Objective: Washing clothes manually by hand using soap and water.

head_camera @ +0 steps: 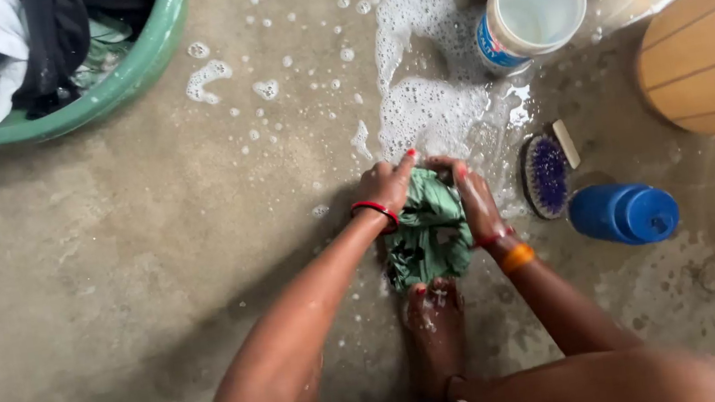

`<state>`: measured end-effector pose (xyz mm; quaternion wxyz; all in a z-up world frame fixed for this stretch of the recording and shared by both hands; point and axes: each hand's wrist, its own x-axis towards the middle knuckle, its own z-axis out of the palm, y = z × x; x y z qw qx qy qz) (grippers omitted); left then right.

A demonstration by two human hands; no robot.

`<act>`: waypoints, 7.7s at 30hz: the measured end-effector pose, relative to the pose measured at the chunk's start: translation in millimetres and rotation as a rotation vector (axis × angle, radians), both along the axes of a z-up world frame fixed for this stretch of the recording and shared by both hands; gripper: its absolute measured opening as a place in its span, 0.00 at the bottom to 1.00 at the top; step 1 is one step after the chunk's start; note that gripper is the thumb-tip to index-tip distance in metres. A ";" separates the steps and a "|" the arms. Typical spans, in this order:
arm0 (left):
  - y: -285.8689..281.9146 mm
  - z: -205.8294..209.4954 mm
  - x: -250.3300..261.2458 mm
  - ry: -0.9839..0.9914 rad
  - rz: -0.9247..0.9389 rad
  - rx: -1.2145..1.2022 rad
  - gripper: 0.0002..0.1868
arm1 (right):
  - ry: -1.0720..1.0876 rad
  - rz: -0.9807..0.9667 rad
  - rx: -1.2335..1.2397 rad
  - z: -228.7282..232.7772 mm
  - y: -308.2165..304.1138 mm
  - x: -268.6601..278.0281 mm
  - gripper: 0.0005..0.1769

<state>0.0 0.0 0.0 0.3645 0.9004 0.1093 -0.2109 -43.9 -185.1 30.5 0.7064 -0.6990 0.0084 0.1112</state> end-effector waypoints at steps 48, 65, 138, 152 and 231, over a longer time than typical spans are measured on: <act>264.1 355.6 149.9 -0.147 -0.075 -1.599 0.47 | -0.261 0.344 0.478 259.9 310.0 201.7 0.46; 364.9 332.8 164.1 -0.427 -0.161 -1.316 0.21 | 0.417 0.883 0.880 230.7 386.8 219.3 0.28; 393.5 223.2 249.6 -0.358 0.049 -0.075 0.38 | -2.012 0.544 -0.626 143.3 435.7 249.6 0.28; 279.5 254.1 259.2 -0.419 0.048 0.506 0.20 | -1.492 0.815 -1.078 88.4 428.8 285.9 0.19; -267.5 76.6 398.0 -0.072 -0.873 0.679 0.30 | -0.069 0.513 -1.247 -98.9 -282.0 490.1 0.52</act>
